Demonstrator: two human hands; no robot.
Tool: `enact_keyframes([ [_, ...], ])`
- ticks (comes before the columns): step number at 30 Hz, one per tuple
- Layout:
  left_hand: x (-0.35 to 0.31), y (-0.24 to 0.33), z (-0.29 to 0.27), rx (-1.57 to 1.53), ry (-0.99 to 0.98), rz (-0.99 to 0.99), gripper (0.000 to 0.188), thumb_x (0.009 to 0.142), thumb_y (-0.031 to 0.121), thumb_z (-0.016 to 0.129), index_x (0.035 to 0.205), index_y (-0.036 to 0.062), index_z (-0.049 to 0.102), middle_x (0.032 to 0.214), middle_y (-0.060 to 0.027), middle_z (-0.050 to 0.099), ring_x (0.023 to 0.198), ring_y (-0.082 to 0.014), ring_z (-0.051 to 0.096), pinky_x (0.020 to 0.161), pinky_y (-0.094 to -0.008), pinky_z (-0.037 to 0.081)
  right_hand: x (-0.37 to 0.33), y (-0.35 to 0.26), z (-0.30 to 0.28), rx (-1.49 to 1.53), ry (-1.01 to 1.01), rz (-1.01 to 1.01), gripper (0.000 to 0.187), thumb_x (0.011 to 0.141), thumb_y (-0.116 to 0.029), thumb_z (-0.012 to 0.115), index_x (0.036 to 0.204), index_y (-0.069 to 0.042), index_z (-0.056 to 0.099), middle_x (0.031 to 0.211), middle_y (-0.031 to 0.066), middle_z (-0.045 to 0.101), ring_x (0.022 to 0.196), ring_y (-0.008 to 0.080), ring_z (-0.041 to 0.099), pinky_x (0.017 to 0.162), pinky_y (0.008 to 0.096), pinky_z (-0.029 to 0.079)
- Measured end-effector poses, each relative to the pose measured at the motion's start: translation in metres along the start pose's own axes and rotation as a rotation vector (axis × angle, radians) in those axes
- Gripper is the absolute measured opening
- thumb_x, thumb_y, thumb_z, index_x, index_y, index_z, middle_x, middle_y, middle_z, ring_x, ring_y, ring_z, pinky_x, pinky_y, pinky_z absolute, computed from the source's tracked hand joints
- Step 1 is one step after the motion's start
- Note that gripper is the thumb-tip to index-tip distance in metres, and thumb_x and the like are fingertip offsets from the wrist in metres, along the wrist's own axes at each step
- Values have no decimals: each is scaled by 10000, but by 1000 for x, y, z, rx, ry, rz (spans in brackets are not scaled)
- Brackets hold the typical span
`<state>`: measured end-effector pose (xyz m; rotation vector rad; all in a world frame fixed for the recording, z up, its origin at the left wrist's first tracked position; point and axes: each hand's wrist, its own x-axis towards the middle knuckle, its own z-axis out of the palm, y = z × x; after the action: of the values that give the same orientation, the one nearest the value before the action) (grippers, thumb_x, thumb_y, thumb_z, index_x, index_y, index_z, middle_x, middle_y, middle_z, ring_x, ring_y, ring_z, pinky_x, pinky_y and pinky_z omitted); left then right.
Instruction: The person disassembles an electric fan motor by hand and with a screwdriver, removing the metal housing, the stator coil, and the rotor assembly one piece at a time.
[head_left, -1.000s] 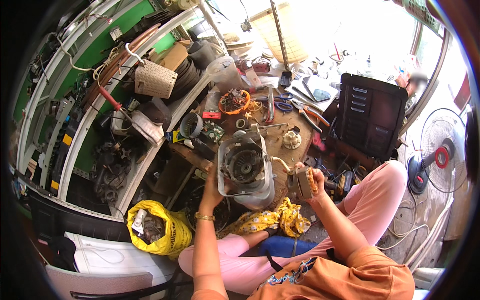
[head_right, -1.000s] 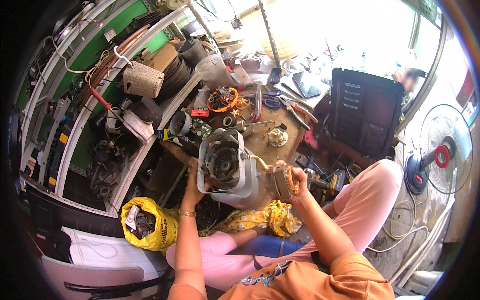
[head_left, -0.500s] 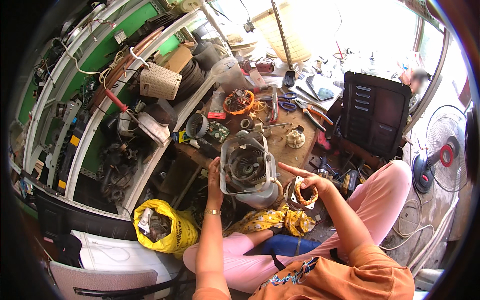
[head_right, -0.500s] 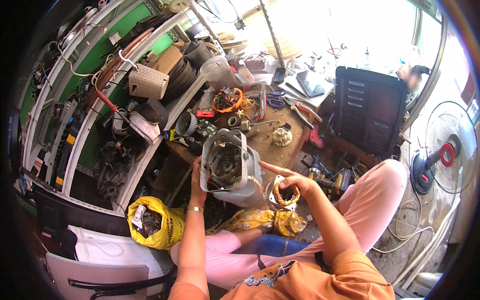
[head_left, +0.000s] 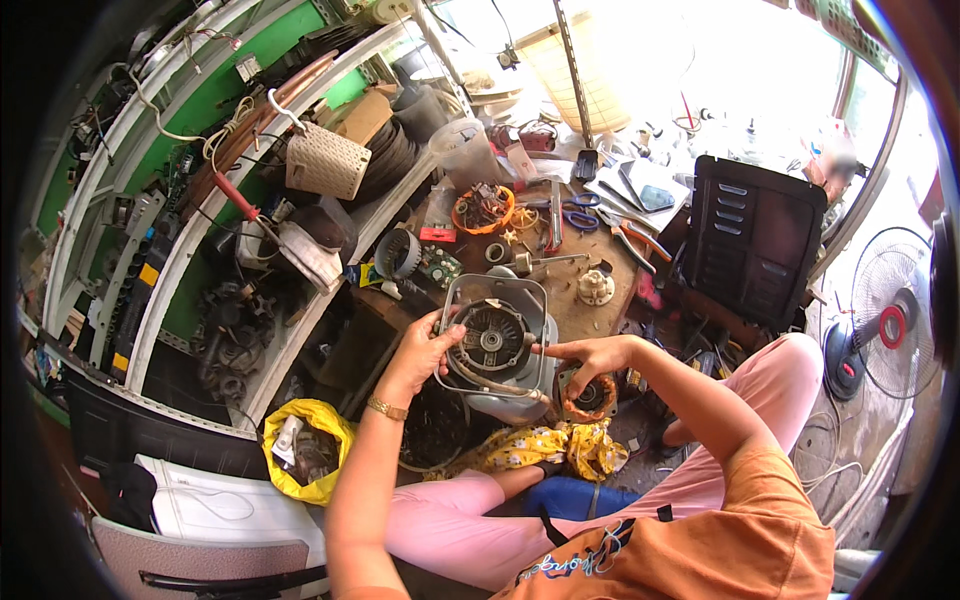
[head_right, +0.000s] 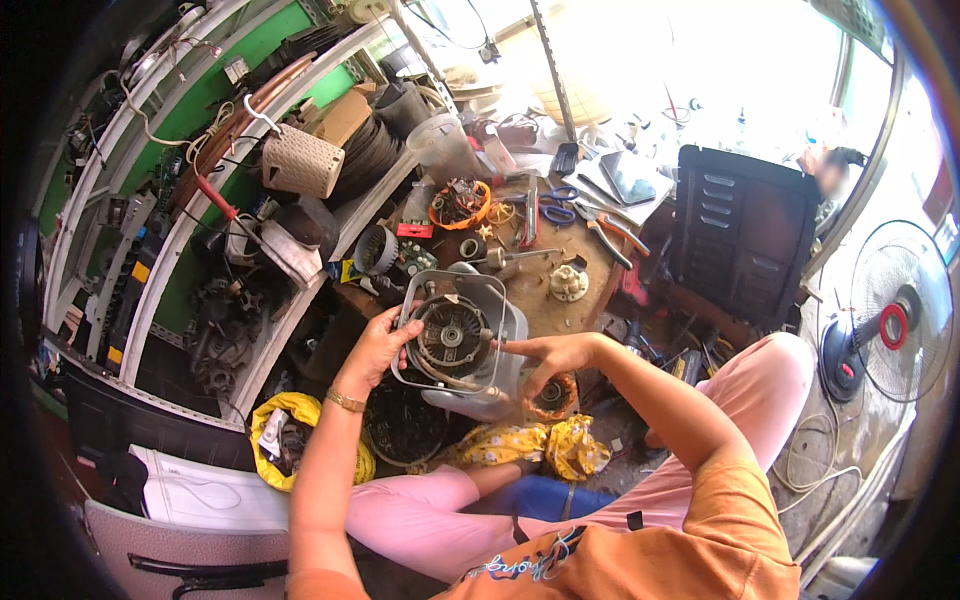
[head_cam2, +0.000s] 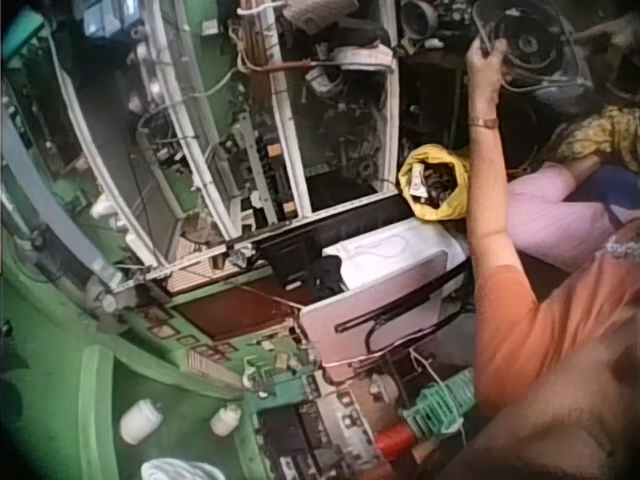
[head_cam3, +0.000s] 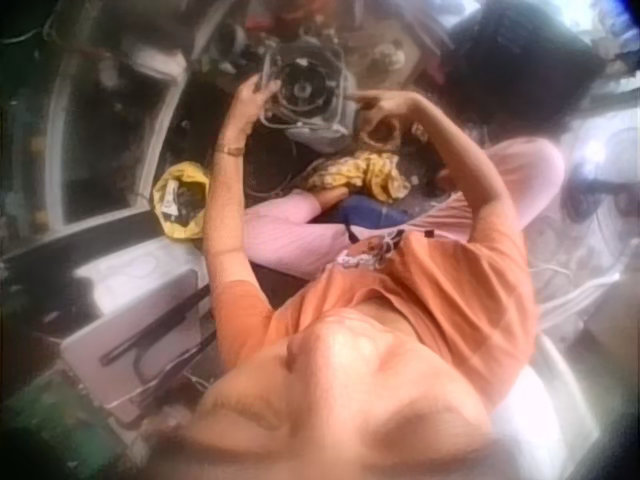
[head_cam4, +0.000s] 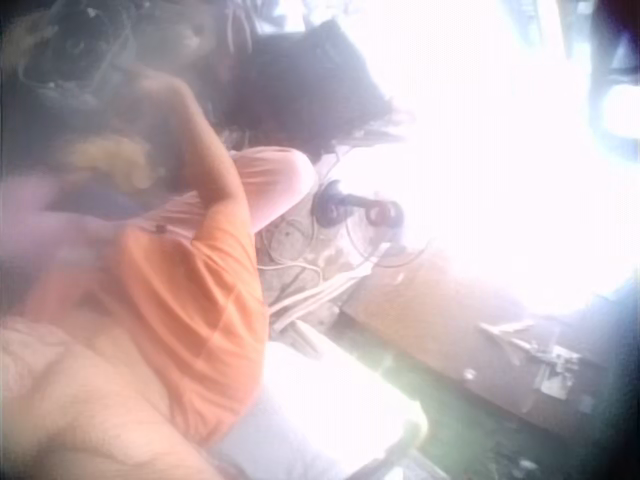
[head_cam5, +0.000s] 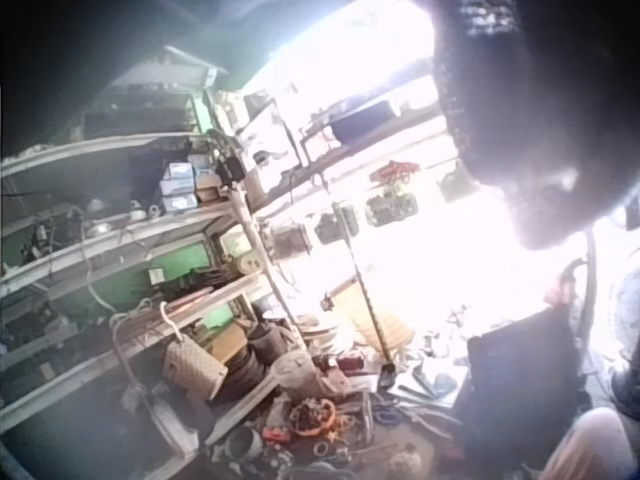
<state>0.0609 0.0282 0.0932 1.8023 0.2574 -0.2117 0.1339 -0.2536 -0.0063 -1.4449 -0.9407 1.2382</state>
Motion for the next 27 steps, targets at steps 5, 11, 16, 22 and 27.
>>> enact_keyframes([
  [5, 5, 9, -3, 104, 57, -87, 334, 834, 195, 681, 1136, 76, 602, 786, 14, 593, 486, -45, 460, 435, -225, 423, 2, -3, 10, -27, 54, -99, 1070, 713, -163, 755, 1500, -57, 37, 1282, 201, 503, 1130, 178, 494, 977, 314, 389],
  [11, 11, 4, -7, 273, 103, 111, 351, 826, 124, 679, 1131, -21, 583, 973, -36, 620, 867, -86, 560, 769, -230, 465, 20, 16, 7, -91, 14, -99, 1045, 718, -141, 758, 1494, -65, 63, 1273, 199, 522, 1139, 212, 517, 967, 325, 417],
  [16, -3, 28, -17, 74, -134, 66, 425, 939, 230, 513, 1294, -4, 503, 1268, -44, 556, 1132, -130, 518, 973, -289, 372, 30, 23, -21, 138, -46, -184, 910, 706, -125, 715, 1478, -77, 236, 1350, 140, 470, 1202, 179, 458, 1007, 329, 384],
  [22, -18, 11, -47, 1470, -101, 681, 444, 754, 140, 581, 1196, 181, 602, 1265, -35, 573, 1203, -242, 465, 967, -360, 344, 21, 33, -28, 329, 82, -186, 708, 737, -105, 660, 1402, -74, 418, 1142, 68, 615, 964, 115, 572, 905, 264, 441],
  [27, -28, 4, -33, 1810, -156, 838, 286, 712, 188, 633, 997, 208, 625, 1102, -3, 609, 1072, -257, 523, 894, -395, 349, 10, 20, -16, 324, 182, -168, 572, 753, -142, 653, 1309, -65, 539, 1175, 67, 607, 1025, 125, 556, 936, 273, 428],
])
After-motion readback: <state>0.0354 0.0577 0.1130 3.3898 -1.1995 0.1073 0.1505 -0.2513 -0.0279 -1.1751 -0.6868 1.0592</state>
